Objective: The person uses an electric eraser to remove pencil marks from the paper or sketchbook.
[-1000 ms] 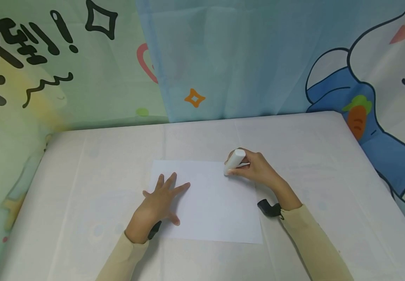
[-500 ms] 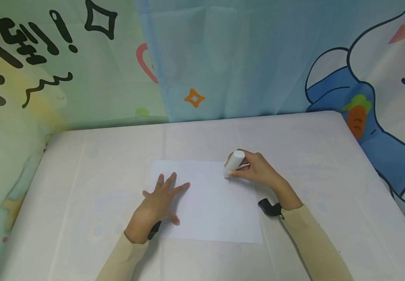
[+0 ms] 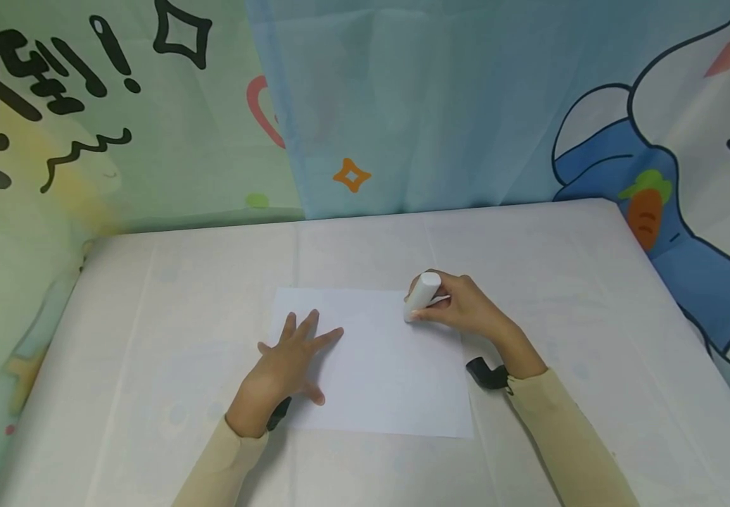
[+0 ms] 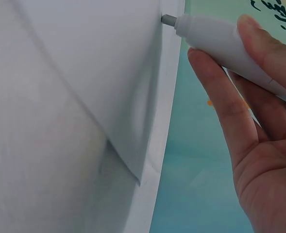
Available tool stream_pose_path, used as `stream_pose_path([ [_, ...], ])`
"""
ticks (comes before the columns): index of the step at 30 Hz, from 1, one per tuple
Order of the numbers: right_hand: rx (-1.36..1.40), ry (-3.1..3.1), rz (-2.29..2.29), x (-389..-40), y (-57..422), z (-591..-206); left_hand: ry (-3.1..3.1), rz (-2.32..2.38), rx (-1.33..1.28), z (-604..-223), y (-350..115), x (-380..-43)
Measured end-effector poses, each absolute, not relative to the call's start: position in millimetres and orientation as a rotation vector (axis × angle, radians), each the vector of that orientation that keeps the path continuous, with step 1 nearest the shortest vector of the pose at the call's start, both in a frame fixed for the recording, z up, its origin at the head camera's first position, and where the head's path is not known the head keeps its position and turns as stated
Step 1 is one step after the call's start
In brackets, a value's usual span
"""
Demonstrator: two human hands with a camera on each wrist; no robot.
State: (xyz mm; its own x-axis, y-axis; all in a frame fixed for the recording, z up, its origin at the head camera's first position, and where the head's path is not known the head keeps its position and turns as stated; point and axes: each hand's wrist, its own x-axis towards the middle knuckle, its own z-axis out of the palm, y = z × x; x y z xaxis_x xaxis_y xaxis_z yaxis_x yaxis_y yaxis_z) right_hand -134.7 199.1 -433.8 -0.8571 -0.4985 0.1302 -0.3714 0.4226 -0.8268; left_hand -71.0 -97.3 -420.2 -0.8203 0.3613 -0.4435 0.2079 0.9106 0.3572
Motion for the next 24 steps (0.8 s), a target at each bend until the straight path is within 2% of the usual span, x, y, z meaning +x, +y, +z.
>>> stream_pose_path([
  [24, -0.772, 2.524, -1.409, -134.7, 198.9, -433.4, 2.548, 0.421, 0.398, -419.0, -97.1, -70.8],
])
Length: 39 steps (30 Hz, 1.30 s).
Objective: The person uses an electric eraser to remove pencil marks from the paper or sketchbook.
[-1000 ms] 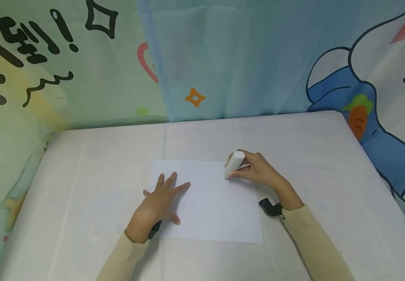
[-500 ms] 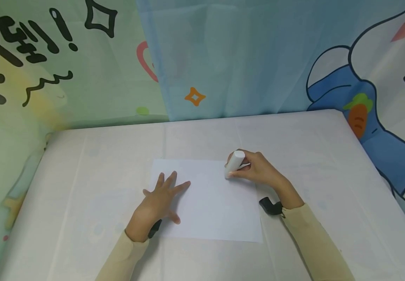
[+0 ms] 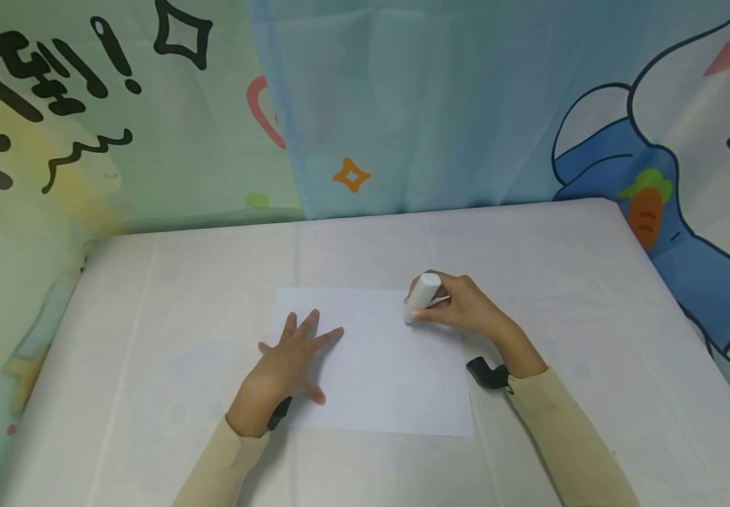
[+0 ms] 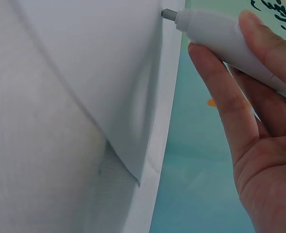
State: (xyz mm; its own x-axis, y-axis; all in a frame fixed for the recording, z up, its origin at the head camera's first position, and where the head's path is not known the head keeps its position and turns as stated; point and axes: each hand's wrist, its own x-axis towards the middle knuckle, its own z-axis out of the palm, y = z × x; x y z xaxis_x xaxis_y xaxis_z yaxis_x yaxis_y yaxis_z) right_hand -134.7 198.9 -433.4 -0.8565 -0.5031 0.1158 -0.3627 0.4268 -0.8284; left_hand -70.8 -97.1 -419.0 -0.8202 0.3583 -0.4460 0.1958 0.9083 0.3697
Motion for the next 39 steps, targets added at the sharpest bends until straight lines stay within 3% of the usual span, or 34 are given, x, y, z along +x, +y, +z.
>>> stream_pose_path([
  [39, -0.714, 2.612, -1.492, -138.7, 199.6, -438.7, 2.539, 0.385, 0.394, -417.6, -94.8, -72.2],
])
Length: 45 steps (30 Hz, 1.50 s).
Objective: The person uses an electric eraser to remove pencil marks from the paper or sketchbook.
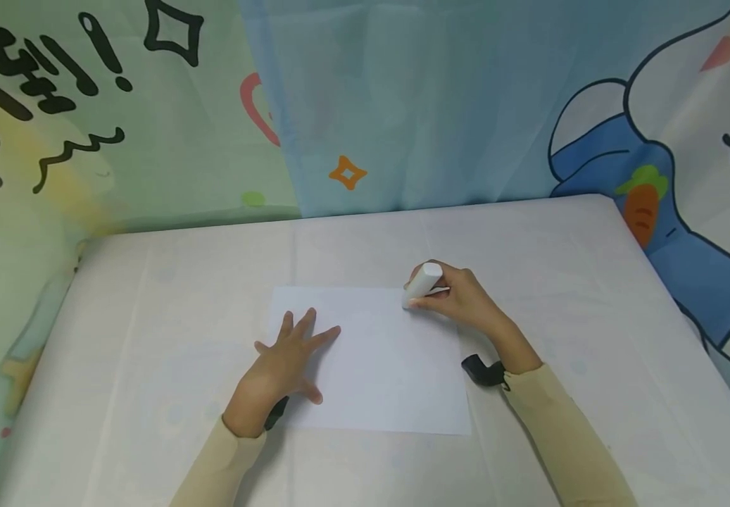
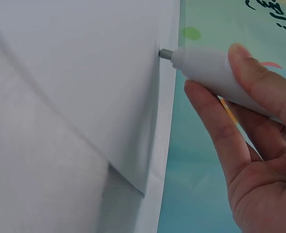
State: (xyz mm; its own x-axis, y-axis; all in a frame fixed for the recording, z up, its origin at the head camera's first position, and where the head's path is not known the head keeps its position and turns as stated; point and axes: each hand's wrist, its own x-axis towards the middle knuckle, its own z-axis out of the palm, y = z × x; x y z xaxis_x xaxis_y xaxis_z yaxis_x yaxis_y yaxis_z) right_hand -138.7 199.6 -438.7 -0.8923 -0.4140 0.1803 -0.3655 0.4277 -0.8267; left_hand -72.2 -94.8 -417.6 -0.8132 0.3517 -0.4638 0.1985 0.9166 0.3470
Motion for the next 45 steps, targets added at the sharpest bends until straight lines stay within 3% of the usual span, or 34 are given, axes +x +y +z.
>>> stream_pose_path([
  [45, -0.583, 2.675, -1.529, -142.9, 196.5, -441.4, 2.536, 0.409, 0.393, -417.7, -96.1, -71.7],
])
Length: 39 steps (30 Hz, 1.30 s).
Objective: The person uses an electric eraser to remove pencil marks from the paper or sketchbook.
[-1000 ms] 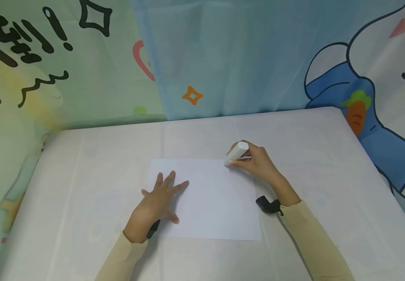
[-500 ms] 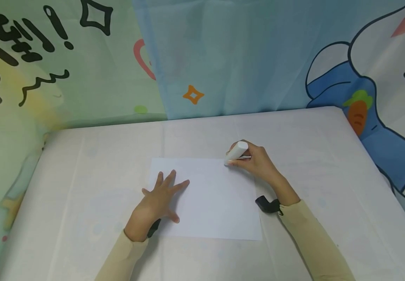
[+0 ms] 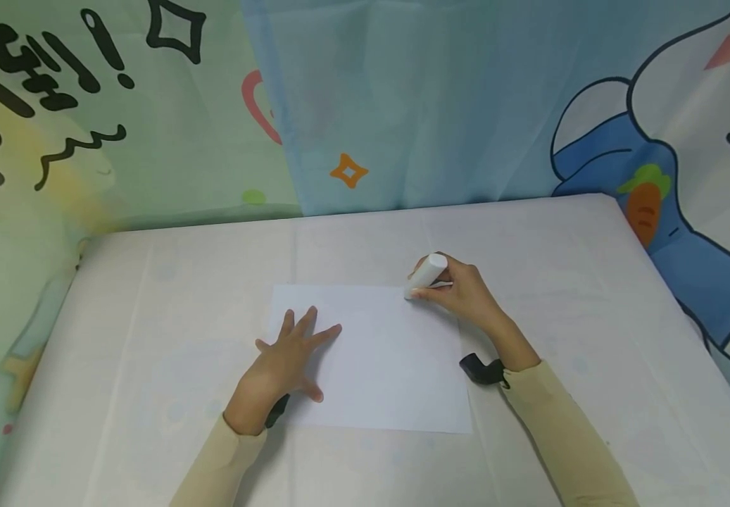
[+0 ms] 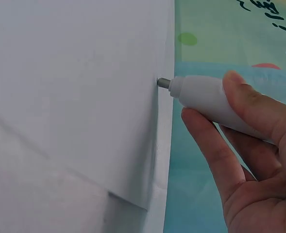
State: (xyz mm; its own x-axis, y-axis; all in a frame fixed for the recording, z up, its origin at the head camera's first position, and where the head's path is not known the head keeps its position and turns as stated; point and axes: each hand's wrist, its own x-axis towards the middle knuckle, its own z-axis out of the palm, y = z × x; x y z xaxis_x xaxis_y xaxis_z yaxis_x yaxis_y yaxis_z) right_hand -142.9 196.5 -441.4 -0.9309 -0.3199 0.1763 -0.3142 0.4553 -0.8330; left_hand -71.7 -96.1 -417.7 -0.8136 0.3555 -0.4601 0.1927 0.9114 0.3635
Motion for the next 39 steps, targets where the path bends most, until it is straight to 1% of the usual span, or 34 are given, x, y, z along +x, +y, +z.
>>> stream_pose_path([
  [14, -0.609, 2.694, -1.537, -144.0, 195.5, -442.0, 2.536, 0.421, 0.387, -415.3, -95.6, -70.7],
  [39, -0.579, 2.667, -1.515, -145.3, 195.8, -441.0, 2.540, 0.425, 0.393, -420.1, -96.9, -71.5],
])
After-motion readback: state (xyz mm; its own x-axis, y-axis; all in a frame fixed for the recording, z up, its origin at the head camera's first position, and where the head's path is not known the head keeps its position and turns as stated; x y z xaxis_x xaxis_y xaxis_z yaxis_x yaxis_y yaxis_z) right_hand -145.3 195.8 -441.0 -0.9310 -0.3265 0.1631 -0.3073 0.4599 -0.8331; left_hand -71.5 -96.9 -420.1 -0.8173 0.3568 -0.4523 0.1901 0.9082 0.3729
